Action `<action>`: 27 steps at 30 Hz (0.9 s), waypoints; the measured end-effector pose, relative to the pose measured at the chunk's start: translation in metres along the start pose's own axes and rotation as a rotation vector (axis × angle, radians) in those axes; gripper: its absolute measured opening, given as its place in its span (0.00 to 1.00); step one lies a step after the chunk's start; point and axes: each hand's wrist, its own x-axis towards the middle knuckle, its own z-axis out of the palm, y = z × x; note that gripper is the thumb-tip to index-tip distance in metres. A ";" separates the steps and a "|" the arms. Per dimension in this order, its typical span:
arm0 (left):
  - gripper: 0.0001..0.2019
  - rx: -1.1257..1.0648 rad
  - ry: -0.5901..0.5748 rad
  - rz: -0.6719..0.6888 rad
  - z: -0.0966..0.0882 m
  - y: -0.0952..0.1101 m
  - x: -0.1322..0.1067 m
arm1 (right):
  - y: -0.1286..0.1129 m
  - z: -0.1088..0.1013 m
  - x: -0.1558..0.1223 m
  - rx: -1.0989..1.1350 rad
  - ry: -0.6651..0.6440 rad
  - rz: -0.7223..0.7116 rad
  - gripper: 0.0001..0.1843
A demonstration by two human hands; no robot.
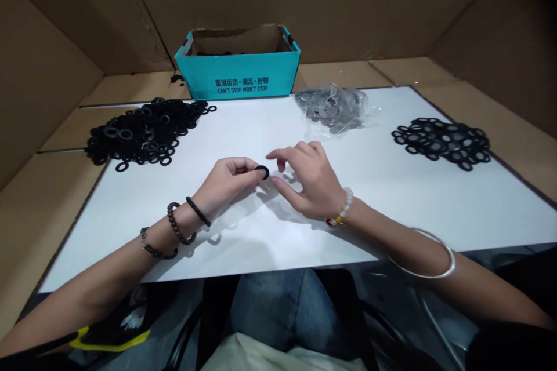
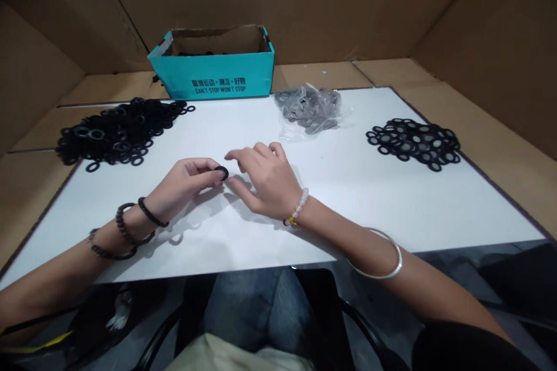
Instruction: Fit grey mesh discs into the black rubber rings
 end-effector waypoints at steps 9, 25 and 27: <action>0.07 -0.080 -0.026 -0.040 0.001 -0.002 0.000 | 0.003 0.003 0.002 0.008 0.039 -0.102 0.11; 0.08 -0.043 -0.110 -0.098 0.000 0.004 -0.002 | 0.002 0.004 0.001 0.028 0.096 -0.009 0.11; 0.09 -0.026 -0.102 -0.090 0.000 0.004 -0.002 | 0.002 0.003 0.001 0.030 0.099 0.010 0.11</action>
